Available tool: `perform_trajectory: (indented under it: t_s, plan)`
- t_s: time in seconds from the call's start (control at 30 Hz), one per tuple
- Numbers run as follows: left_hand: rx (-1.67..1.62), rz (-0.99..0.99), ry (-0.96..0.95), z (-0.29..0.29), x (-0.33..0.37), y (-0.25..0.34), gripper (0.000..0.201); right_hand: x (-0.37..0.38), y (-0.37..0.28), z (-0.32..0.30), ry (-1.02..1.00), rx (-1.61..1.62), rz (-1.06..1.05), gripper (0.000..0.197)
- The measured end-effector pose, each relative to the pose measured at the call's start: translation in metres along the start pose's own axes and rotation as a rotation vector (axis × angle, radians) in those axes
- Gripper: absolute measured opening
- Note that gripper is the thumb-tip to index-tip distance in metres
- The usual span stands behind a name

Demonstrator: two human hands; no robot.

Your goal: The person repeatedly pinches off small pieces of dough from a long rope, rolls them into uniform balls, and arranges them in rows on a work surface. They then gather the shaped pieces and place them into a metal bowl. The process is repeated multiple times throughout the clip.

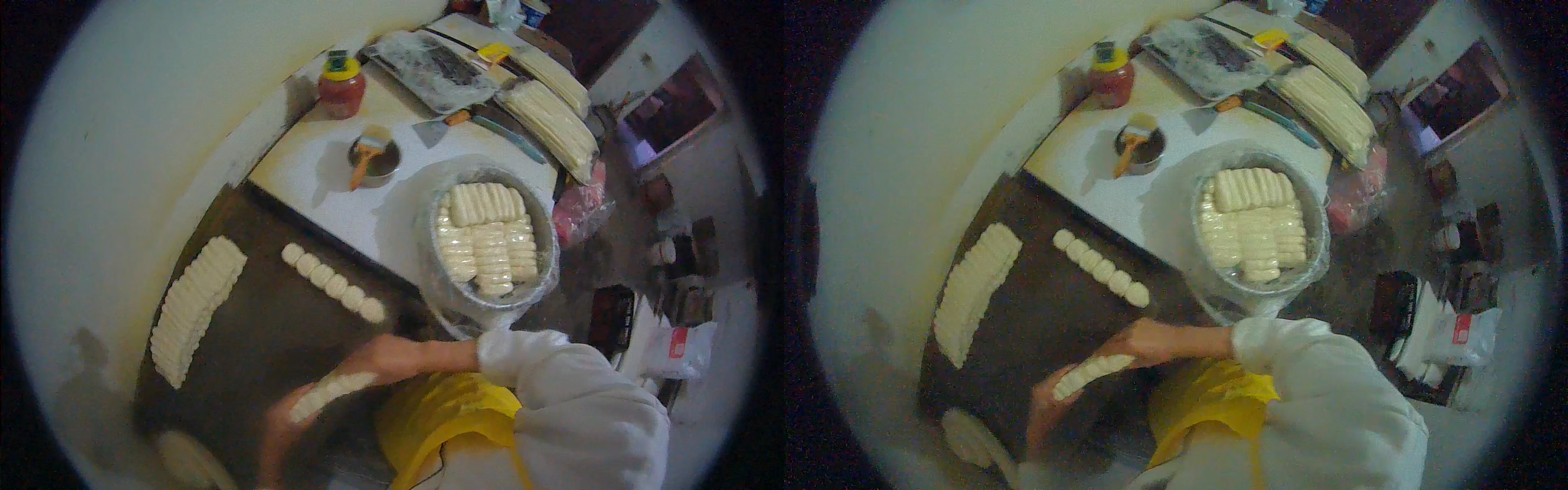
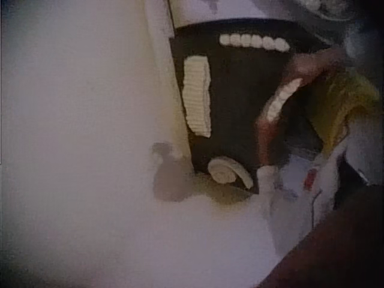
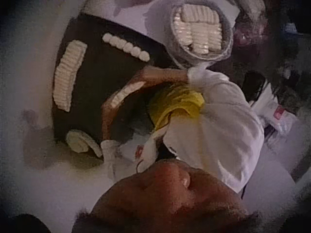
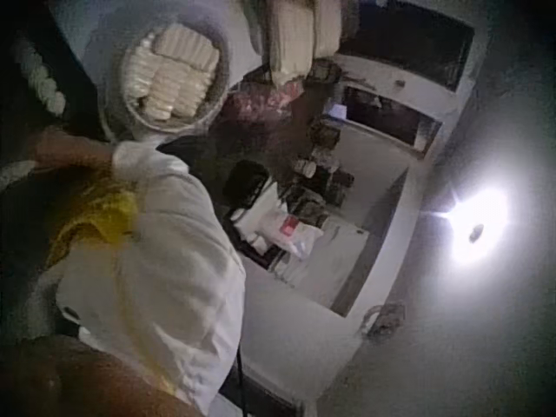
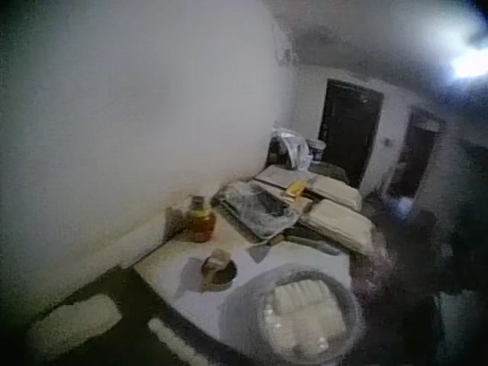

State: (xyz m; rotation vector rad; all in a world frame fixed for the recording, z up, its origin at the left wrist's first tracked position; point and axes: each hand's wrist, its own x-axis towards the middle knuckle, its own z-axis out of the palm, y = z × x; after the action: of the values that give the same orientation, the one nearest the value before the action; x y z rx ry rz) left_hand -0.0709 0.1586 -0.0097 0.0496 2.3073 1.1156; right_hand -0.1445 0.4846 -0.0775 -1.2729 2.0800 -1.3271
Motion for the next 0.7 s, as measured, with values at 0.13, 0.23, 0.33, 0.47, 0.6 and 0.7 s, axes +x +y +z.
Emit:
perform_trajectory:
  t_s: [0.13,0.23,0.33,0.47,0.6,0.7]
  plan:
    - [0.045,0.488,-0.064,0.047,0.081,0.151,0.055,-0.137,-0.045,-0.144,0.166,-0.339,0.114,0.061]
    - [0.281,0.891,-0.047,0.097,0.173,0.242,0.062,-0.226,-0.035,-0.219,0.296,-0.562,0.168,0.066]
    - [0.579,0.987,-0.093,0.146,0.251,0.293,0.068,-0.285,-0.001,-0.26,0.342,-0.809,0.312,0.071]
    - [0.723,0.924,-0.26,0.197,0.297,0.306,0.077,-0.314,0.031,-0.274,0.183,-0.76,0.571,0.069]
    - [0.728,0.838,0.11,0.219,0.296,0.297,0.079,-0.312,0.042,-0.265,0.342,-0.837,0.605,0.075]
    - [0.82,0.789,0.195,0.227,0.295,0.301,0.081,-0.306,0.05,-0.262,0.313,-0.873,0.6,0.08]
